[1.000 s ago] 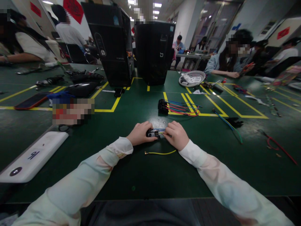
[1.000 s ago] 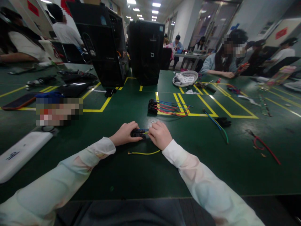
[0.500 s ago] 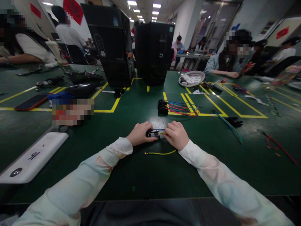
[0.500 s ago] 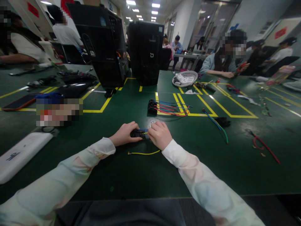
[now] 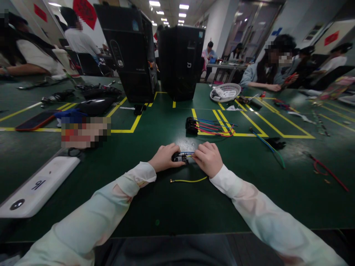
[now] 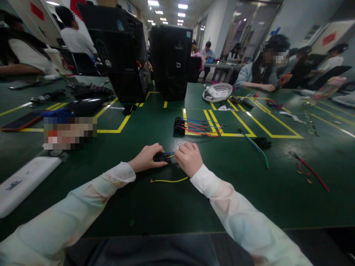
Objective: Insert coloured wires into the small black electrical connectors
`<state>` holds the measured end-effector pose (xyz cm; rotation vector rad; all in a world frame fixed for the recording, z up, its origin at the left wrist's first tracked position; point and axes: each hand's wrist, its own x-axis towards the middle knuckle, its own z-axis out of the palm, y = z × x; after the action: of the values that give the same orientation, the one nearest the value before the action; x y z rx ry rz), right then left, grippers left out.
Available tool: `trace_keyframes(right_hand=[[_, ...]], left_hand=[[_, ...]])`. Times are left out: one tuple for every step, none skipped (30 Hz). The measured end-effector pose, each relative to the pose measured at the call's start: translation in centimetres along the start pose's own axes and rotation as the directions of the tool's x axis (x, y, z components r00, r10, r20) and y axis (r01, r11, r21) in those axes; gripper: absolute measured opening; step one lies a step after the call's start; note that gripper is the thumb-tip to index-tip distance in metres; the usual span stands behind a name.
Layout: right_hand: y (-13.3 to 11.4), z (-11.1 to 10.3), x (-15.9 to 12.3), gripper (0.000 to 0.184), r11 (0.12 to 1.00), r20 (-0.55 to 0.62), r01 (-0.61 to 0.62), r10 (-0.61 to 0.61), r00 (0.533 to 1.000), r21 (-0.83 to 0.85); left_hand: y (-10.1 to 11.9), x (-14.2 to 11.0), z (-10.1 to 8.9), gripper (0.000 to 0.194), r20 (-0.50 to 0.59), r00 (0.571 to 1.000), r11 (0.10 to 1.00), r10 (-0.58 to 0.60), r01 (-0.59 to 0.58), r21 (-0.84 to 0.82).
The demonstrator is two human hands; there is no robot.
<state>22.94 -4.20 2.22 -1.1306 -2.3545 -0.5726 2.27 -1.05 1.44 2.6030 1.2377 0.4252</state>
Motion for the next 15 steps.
trace_keyframes(right_hand=[[0.05, 0.12, 0.0, 0.022, 1.0, 0.019, -0.005, 0.005, 1.0, 0.014], [0.09, 0.25, -0.02, 0.021, 0.999, 0.039, -0.012, 0.011, 0.999, 0.034], [0.13, 0.37, -0.05, 0.02, 0.998, 0.055, -0.019, 0.016, 0.998, 0.058], [0.16, 0.47, -0.08, 0.02, 0.996, 0.065, -0.025, 0.02, 0.998, 0.08], [0.17, 0.53, -0.1, 0.02, 0.995, 0.069, -0.029, 0.023, 0.997, 0.093], [0.17, 0.54, -0.11, 0.02, 0.995, 0.066, -0.029, 0.023, 0.998, 0.096], [0.16, 0.52, -0.11, 0.02, 0.996, 0.057, -0.024, 0.019, 0.998, 0.086], [0.15, 0.46, -0.1, 0.02, 0.998, 0.044, -0.016, 0.013, 0.999, 0.068], [0.13, 0.39, -0.07, 0.021, 0.999, 0.029, -0.01, 0.008, 1.0, 0.045], [0.12, 0.33, -0.04, 0.022, 1.0, 0.016, -0.005, 0.005, 1.0, 0.026], [0.12, 0.28, 0.0, 0.023, 1.0, 0.006, -0.003, 0.003, 1.0, 0.012], [0.14, 0.28, 0.03, 0.024, 1.0, 0.001, -0.003, 0.003, 1.0, 0.006], [0.17, 0.32, 0.05, 0.024, 1.0, 0.003, -0.004, 0.004, 1.0, 0.009], [0.23, 0.39, 0.06, 0.023, 1.0, 0.01, -0.003, 0.002, 1.0, 0.024], [0.31, 0.49, 0.05, 0.023, 0.999, 0.022, 0.002, -0.003, 1.0, 0.053]], left_hand=[[-0.02, 0.01, 0.0, 0.039, 0.003, 1.0, 1.0, 0.002, -0.002, 0.0], [-0.04, 0.01, 0.02, 0.039, 0.003, 1.0, 1.0, 0.003, -0.003, 0.0], [-0.07, 0.01, 0.05, 0.039, 0.002, 1.0, 1.0, 0.003, -0.003, -0.001], [-0.1, 0.0, 0.09, 0.039, 0.0, 1.0, 1.0, 0.003, -0.003, 0.0], [-0.13, -0.01, 0.13, 0.039, -0.003, 1.0, 1.0, 0.002, -0.002, 0.001], [-0.16, -0.03, 0.16, 0.04, -0.005, 1.0, 1.0, 0.003, -0.003, 0.002], [-0.19, -0.04, 0.19, 0.04, -0.005, 1.0, 1.0, 0.005, -0.005, 0.003], [-0.2, -0.04, 0.2, 0.04, -0.004, 1.0, 1.0, 0.006, -0.006, 0.004], [-0.21, -0.04, 0.2, 0.039, -0.003, 1.0, 1.0, 0.007, -0.007, 0.004], [-0.21, -0.04, 0.17, 0.039, -0.003, 1.0, 1.0, 0.007, -0.007, 0.003], [-0.19, -0.03, 0.14, 0.039, -0.002, 1.0, 1.0, 0.004, -0.004, 0.0], [-0.17, -0.02, 0.08, 0.039, 0.004, 1.0, 1.0, 0.003, -0.003, -0.004], [-0.14, -0.01, 0.03, 0.039, 0.008, 1.0, 1.0, -0.001, 0.001, -0.006], [-0.11, -0.01, -0.03, 0.04, 0.012, 1.0, 1.0, -0.004, 0.004, -0.007], [-0.08, 0.0, -0.08, 0.04, 0.013, 1.0, 1.0, -0.006, 0.006, -0.007]])
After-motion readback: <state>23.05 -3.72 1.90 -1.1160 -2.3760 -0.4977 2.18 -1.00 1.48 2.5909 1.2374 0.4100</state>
